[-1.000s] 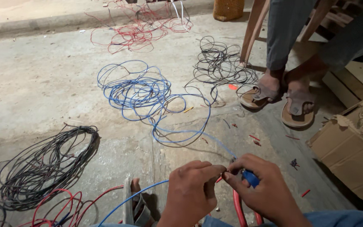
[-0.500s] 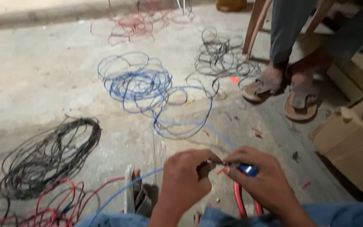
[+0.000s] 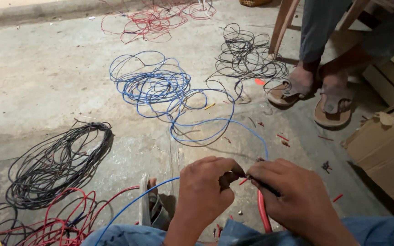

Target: The person sits on the floor and uses pliers to strip and twist the ends of blue electrical wires, then wraps the connections with blue electrical tape. Piles of red, black, and blue wires are scattered on the floor nearby.

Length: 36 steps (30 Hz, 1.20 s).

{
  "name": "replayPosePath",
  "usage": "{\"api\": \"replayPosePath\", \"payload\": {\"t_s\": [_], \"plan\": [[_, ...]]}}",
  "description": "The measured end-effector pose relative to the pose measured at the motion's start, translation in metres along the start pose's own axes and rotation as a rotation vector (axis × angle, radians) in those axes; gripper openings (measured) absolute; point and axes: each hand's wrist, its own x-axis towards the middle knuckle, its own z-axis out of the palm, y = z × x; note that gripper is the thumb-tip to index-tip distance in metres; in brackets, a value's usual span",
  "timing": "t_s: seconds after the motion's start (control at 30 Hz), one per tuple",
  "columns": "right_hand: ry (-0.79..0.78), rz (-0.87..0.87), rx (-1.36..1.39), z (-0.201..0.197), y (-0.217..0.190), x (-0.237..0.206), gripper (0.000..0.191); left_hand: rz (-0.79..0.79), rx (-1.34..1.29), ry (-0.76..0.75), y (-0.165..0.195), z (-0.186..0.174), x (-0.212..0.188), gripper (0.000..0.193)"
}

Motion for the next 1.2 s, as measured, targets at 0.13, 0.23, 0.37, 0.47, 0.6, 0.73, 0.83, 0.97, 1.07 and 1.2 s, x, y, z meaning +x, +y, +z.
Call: {"api": "replayPosePath", "payload": {"t_s": [0.13,0.23,0.37,0.47,0.6,0.73,0.83,0.97,1.07,1.2], "plan": [[0.006,-0.006,0.013,-0.005,-0.001,0.003,0.031,-0.039,-0.008,-0.032,-0.001,-0.002,0.0,0.028],[0.034,0.01,0.098,-0.002,0.0,0.002,0.023,0.005,0.009,-0.005,-0.003,0.0,0.0,0.024],[-0.003,0.116,0.235,0.001,0.003,0.0,0.021,-0.062,-0.046,-0.047,-0.004,0.007,-0.006,0.026],[-0.011,0.149,0.217,0.005,0.007,0.002,0.018,-0.021,-0.077,-0.016,-0.006,0.012,-0.007,0.026],[-0.071,0.203,0.229,0.006,0.015,0.005,0.02,0.011,-0.113,0.001,-0.003,0.014,-0.009,0.017],[-0.055,0.146,0.37,0.001,0.021,0.004,0.015,0.033,-0.104,0.1,0.01,0.02,-0.008,0.024],[-0.06,0.133,0.365,-0.006,0.022,0.005,0.016,0.042,-0.075,0.167,0.014,0.022,-0.005,0.029],[-0.077,0.04,0.257,-0.015,0.018,0.004,0.015,-0.094,-0.106,0.033,0.008,0.021,-0.005,0.033],[-0.068,-0.03,0.153,-0.017,0.016,0.001,0.017,0.019,-0.123,0.033,0.003,0.018,-0.004,0.031],[-0.136,-0.16,0.142,-0.018,0.02,-0.003,0.03,0.048,-0.133,-0.031,0.001,0.01,-0.004,0.018]]}}
